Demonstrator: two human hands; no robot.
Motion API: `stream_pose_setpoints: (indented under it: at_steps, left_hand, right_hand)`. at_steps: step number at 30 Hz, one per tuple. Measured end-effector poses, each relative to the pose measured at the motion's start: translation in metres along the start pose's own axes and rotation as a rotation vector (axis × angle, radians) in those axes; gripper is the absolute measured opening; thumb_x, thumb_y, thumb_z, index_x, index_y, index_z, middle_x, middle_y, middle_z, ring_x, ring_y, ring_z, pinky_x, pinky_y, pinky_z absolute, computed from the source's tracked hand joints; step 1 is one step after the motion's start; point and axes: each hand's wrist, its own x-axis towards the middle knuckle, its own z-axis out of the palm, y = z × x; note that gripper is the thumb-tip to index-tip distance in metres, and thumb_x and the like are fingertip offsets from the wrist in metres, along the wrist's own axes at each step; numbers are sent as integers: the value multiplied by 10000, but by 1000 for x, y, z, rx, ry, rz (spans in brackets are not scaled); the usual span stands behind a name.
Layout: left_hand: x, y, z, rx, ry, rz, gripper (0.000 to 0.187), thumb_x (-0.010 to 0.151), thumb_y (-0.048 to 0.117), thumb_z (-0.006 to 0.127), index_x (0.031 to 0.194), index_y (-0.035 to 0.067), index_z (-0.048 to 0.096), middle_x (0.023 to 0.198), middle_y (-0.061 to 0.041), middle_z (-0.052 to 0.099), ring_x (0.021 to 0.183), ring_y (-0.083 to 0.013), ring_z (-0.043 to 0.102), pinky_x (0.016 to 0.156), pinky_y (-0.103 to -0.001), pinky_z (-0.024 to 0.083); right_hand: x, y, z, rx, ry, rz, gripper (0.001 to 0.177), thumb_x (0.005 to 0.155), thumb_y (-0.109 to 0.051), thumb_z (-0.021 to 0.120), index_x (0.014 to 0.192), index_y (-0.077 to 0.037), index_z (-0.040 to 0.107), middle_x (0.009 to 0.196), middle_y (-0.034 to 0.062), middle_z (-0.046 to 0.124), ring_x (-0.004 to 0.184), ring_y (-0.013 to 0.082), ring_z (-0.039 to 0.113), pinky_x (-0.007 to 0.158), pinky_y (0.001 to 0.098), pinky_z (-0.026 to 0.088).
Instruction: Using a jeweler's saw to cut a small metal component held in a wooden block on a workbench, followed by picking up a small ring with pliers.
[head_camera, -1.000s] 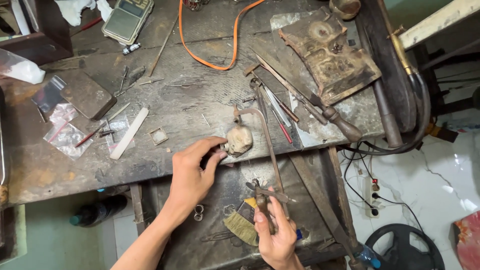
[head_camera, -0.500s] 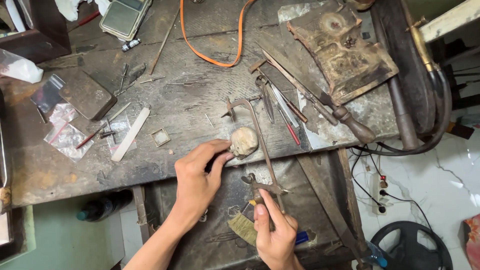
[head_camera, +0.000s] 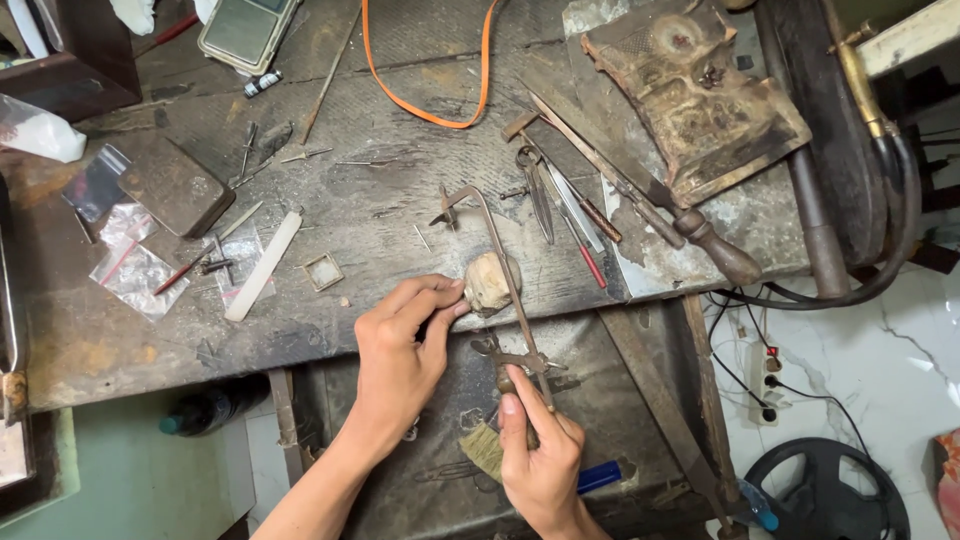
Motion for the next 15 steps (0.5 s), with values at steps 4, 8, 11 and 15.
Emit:
stream_pose_setpoints:
  at_steps: [4, 8, 11, 15]
  left_hand:
    - [1, 2, -1, -10, 0, -8, 65, 935, 8, 708, 980, -17, 748, 1004, -120, 748, 927, -233, 749, 848, -305, 581]
    - [1, 2, -1, -31, -7, -7, 55, 944, 0, 693, 959, -28, 739, 1004, -116, 728, 924, -232, 745, 832, -303, 583]
    - [1, 1, 0, -41, -12, -3, 56, 948, -7, 687, 962, -35, 734, 1002, -111, 717, 915, -226, 740, 820, -296, 583]
    - [1, 1, 0, -51, -16, 6, 51, 955, -12, 674, 950, -42, 715, 993, -114, 702, 888, -230, 724, 793, -304, 569]
  right_hand:
    - [3, -1, 0, -5, -2, -25, 308, 998, -159, 584, 1249, -15, 690, 635, -5, 694, 456, 95, 612, 537, 276, 522]
    - [5, -2, 0, 1, -11, -33, 303, 994, -145, 585, 1242, -4, 687, 635, 12, 708, 457, 91, 641, 532, 264, 538]
    - [5, -2, 2, -4, -13, -34, 302, 995, -143, 584, 1243, -6, 686, 643, 11, 709, 456, 96, 638, 541, 269, 538]
    - [4, -4, 1, -3, -14, -21, 304, 993, -152, 588, 1247, -17, 688, 657, 14, 725, 470, 95, 655, 566, 266, 548]
